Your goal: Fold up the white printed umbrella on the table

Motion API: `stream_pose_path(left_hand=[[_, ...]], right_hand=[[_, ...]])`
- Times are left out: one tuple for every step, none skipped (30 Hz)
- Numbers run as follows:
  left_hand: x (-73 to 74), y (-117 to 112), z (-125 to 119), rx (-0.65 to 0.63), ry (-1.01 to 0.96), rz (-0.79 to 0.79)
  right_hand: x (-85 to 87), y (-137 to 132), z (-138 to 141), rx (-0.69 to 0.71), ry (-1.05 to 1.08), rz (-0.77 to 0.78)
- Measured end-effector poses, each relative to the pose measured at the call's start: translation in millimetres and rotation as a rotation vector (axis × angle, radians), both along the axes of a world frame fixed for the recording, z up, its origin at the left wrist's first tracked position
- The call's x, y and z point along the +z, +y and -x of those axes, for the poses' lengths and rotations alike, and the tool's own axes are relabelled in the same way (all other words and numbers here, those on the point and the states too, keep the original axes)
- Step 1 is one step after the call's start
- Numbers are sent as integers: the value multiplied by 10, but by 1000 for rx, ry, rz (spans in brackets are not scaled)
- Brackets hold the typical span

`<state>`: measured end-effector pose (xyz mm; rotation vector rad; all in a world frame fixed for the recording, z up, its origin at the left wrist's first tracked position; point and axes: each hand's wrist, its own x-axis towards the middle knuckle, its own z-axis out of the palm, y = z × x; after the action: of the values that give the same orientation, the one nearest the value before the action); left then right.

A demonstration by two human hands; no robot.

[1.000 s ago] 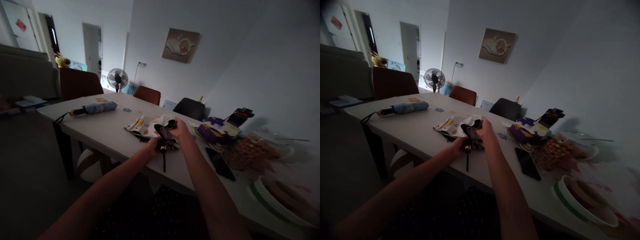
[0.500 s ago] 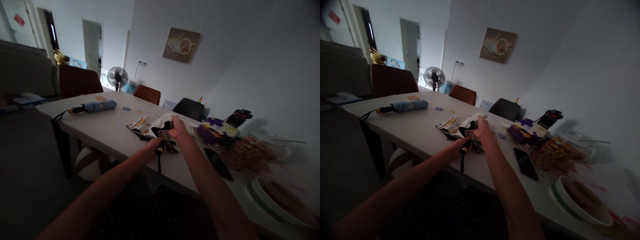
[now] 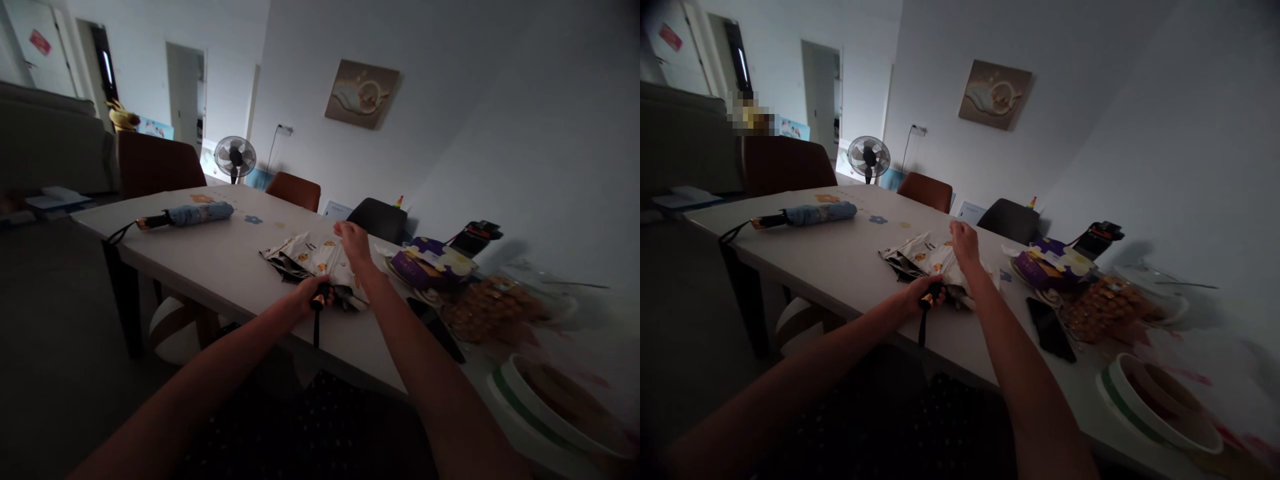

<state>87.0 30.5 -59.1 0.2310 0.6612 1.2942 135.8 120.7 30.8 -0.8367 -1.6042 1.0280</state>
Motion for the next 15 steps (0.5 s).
stream_pose_path(left_hand=[[10, -4, -4, -15, 18, 11], [19, -9, -10, -21, 36, 12], [28, -15, -16, -17, 51, 1], [34, -21, -23, -10, 66, -16], [39, -27, -29, -3, 81, -33], [42, -31, -33, 5, 95, -48], [43, -35, -34, 11, 105, -56], [44, -38, -32, 10, 108, -56], [44, -39, -28, 4, 103, -46], [44, -40, -21, -5, 92, -33], [45, -41, -12, -15, 76, -22], [47, -41, -3, -28, 56, -12], [50, -41, 5, -43, 35, -2], [53, -42, 12, -52, 18, 5], [58, -43, 17, -53, 7, 12]], right_hand=[[-66, 18, -9, -48, -8, -61], [-146, 30, -11, -62, -6, -91], [-233, 34, -5, -45, 7, -83], [-320, 33, 10, 13, -13, -38], [-396, 27, 31, 96, -79, 30], [-455, 20, 53, 166, -147, 79], [-490, 12, 72, 227, -199, 101], [-502, 7, 81, 256, -222, 96], [-491, 6, 74, 250, -211, 65], [-464, 10, 46, 214, -177, 20], [-430, 20, -7, 151, -129, -31], [-397, 37, -87, 72, -86, -77], [-372, 62, -191, -10, -57, -118], [-361, 94, -316, -95, -29, -162], [-366, 132, -454, -180, -11, -196]])
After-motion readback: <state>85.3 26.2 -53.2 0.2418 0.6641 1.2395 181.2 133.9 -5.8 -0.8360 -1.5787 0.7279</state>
